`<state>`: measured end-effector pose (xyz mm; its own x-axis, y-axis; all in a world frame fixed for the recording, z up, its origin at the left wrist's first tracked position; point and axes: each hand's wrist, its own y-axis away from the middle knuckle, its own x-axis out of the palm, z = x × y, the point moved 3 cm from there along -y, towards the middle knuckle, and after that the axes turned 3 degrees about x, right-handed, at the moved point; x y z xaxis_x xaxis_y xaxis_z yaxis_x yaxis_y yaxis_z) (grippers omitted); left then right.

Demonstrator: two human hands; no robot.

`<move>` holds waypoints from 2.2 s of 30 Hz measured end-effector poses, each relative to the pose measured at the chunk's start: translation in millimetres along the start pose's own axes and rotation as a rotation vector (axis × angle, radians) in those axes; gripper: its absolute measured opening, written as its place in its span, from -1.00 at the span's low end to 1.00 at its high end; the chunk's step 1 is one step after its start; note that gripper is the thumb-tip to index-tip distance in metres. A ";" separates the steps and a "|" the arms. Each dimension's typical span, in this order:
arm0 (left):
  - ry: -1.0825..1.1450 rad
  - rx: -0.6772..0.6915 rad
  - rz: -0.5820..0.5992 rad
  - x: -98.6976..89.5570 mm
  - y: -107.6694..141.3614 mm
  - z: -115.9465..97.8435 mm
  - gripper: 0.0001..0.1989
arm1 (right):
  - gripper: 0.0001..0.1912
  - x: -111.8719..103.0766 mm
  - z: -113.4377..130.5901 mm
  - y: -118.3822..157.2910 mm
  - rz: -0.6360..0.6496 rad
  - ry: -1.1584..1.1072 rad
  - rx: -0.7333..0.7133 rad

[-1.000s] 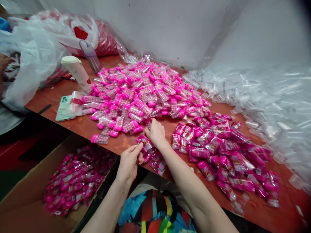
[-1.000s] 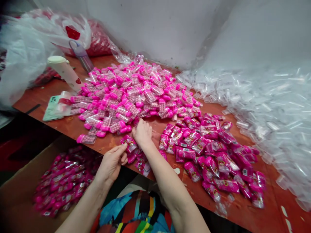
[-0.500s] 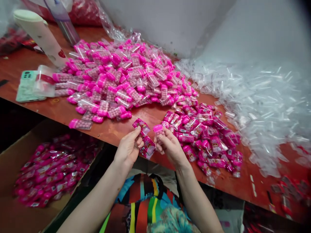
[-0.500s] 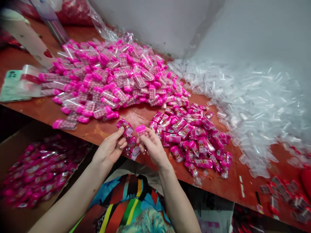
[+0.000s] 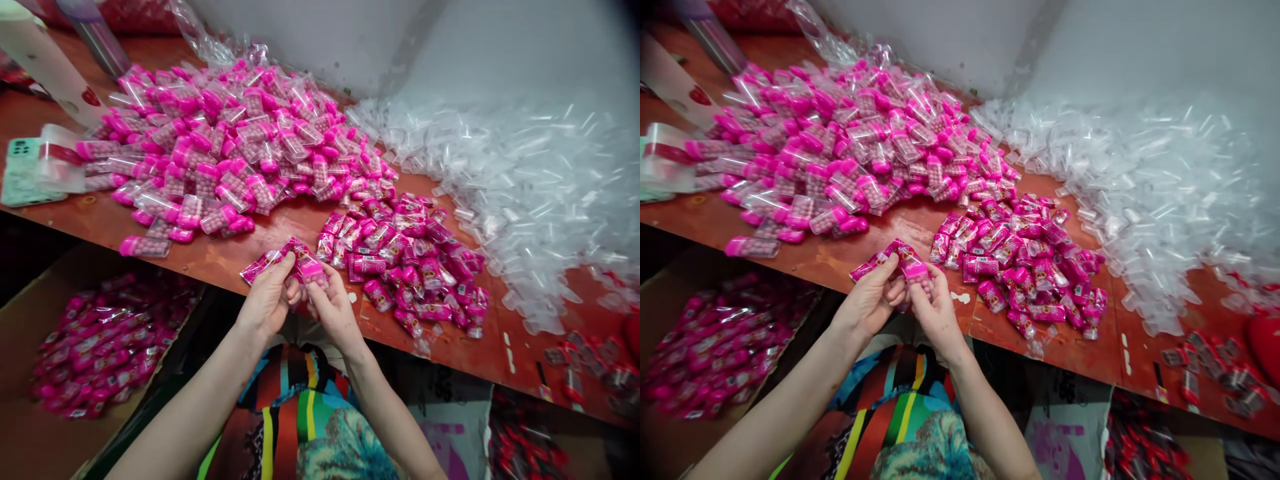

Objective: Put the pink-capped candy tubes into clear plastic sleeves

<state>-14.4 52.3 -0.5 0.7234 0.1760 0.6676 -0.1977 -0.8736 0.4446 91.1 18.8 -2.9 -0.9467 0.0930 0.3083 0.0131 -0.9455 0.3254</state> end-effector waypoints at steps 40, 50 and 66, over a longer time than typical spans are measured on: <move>-0.127 -0.073 -0.028 4.0 6.6 18.7 -0.69 | -0.42 -19.5 -12.6 14.1 -0.020 0.152 -0.044; -0.177 -0.096 0.035 2.4 7.9 27.0 -0.67 | -0.43 -16.9 -11.9 11.4 0.076 -0.047 0.116; -0.248 -0.027 -0.108 3.2 11.9 26.2 -0.66 | -0.32 -18.3 -9.3 16.3 0.070 -0.051 0.139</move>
<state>2.9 30.6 -8.7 0.8805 0.1486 0.4501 -0.1253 -0.8429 0.5233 105.7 -1.2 -11.6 -0.9243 0.0471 0.3787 0.1265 -0.8984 0.4206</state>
